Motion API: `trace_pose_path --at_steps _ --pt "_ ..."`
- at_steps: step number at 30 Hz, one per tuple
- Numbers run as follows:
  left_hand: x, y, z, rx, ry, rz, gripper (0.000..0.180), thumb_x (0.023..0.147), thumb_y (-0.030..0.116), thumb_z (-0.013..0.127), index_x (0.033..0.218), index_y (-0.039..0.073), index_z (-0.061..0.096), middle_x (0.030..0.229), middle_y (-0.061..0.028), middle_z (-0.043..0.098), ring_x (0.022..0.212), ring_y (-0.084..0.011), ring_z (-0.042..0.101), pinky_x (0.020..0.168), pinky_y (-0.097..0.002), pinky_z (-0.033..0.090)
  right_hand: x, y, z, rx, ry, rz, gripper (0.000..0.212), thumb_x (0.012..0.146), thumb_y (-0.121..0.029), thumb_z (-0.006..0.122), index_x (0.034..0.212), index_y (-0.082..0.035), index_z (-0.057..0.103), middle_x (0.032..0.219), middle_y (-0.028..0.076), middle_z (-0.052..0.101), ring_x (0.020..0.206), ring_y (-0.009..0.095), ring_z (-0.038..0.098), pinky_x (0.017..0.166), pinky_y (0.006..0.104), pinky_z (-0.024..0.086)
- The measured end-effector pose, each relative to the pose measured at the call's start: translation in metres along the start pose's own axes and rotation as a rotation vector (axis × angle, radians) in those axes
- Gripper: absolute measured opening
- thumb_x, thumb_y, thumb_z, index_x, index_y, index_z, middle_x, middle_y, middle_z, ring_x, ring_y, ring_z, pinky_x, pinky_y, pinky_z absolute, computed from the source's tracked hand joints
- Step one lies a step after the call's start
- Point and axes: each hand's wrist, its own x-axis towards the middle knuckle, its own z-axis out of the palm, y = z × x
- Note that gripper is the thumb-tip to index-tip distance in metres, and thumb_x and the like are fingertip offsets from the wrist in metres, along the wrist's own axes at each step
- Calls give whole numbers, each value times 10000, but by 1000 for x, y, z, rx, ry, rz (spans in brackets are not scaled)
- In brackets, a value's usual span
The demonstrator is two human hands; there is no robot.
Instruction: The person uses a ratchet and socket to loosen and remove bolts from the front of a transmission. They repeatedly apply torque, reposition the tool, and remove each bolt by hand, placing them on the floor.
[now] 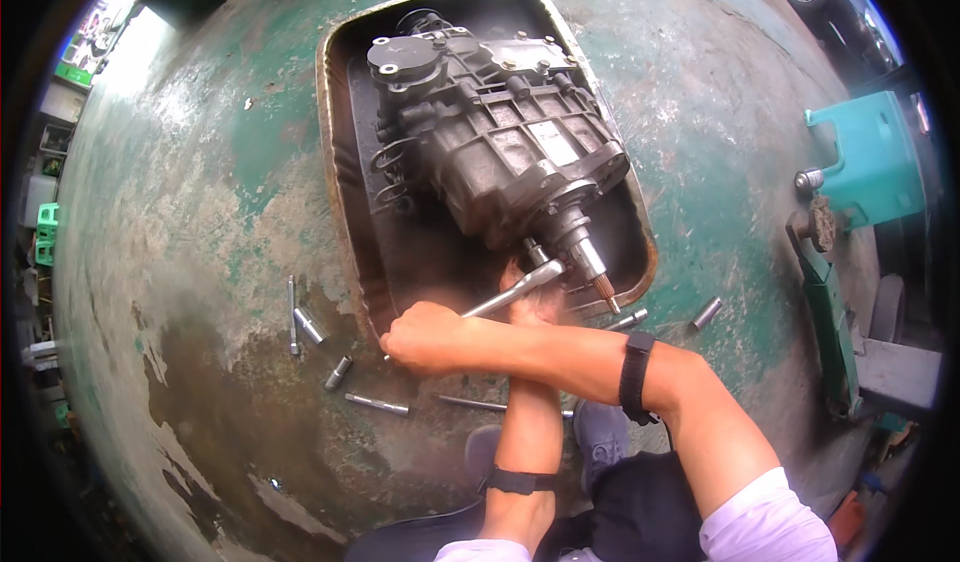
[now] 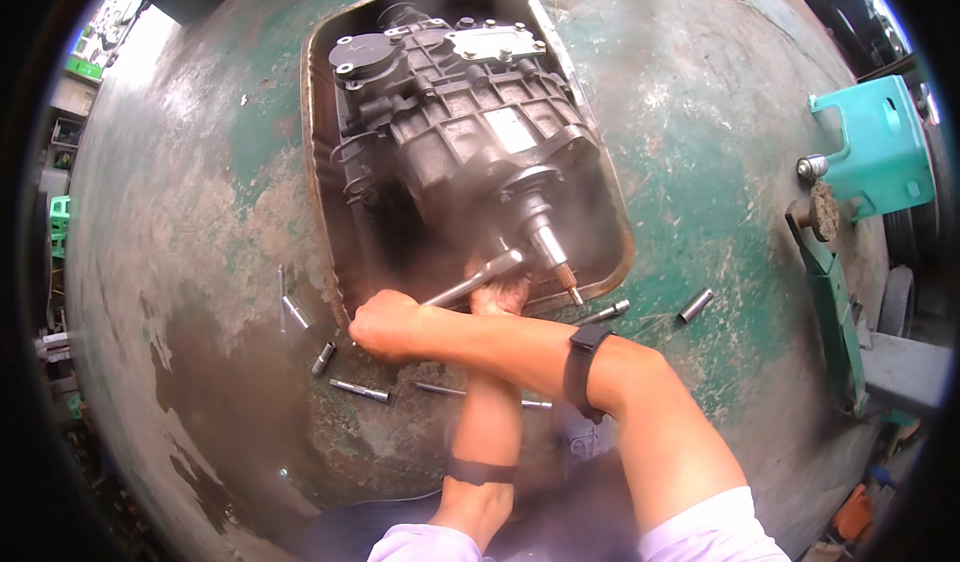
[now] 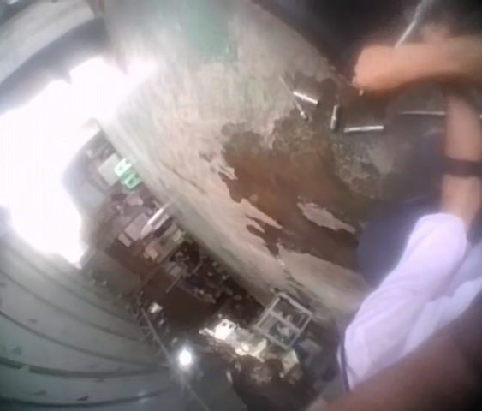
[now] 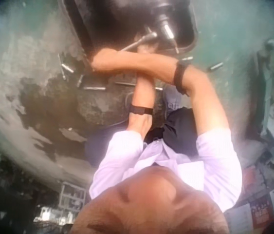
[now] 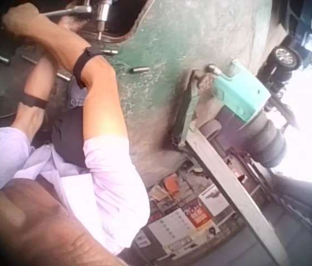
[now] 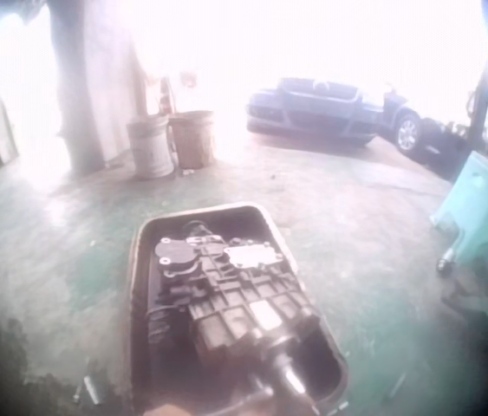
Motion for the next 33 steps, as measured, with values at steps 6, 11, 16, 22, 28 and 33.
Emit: trace_pose_path --at_steps 6,11,16,22,28,33 --pt "-14 -5 17 135 92 96 364 825 230 625 1106 16 539 1042 -133 594 939 -275 573 808 -440 494 -24 -29 -45 153 199 -50 135 711 -89 578 814 -6 553 683 170 629 668 357 633 563 449 484" --pt "-24 0 35 324 249 126 284 889 198 546 1092 0 565 1004 -91 604 917 -211 576 815 -365 481 -74 -33 -101 286 648 -48 171 806 -84 582 945 -15 511 703 189 618 674 377 625 573 440 481" --pt "-4 -4 67 722 478 175 292 904 238 512 1128 51 536 992 -63 570 933 -221 557 625 -371 516 -152 -10 -134 875 1168 276 271 974 -199 461 988 24 613 641 -45 480 545 42 420 462 219 349" --pt "-16 -15 94 1075 615 362 211 907 103 509 931 -79 612 791 -56 605 689 -133 516 642 -302 423 -205 32 -130 1443 1589 183 317 969 -271 478 1080 25 491 623 -33 355 536 69 310 506 240 301" --pt "-14 -16 86 1318 622 471 226 905 125 534 839 -77 612 665 -54 568 615 -119 465 566 -308 379 -205 44 -133 1416 1558 257 284 974 -233 469 1080 30 484 644 -22 382 545 80 324 531 254 320" --pt "-12 -18 79 1092 537 451 222 925 147 531 871 -51 618 705 -35 577 609 -112 465 533 -272 364 -160 31 -154 1253 1624 337 266 967 -213 482 1048 37 526 625 -29 385 510 60 315 462 221 292"
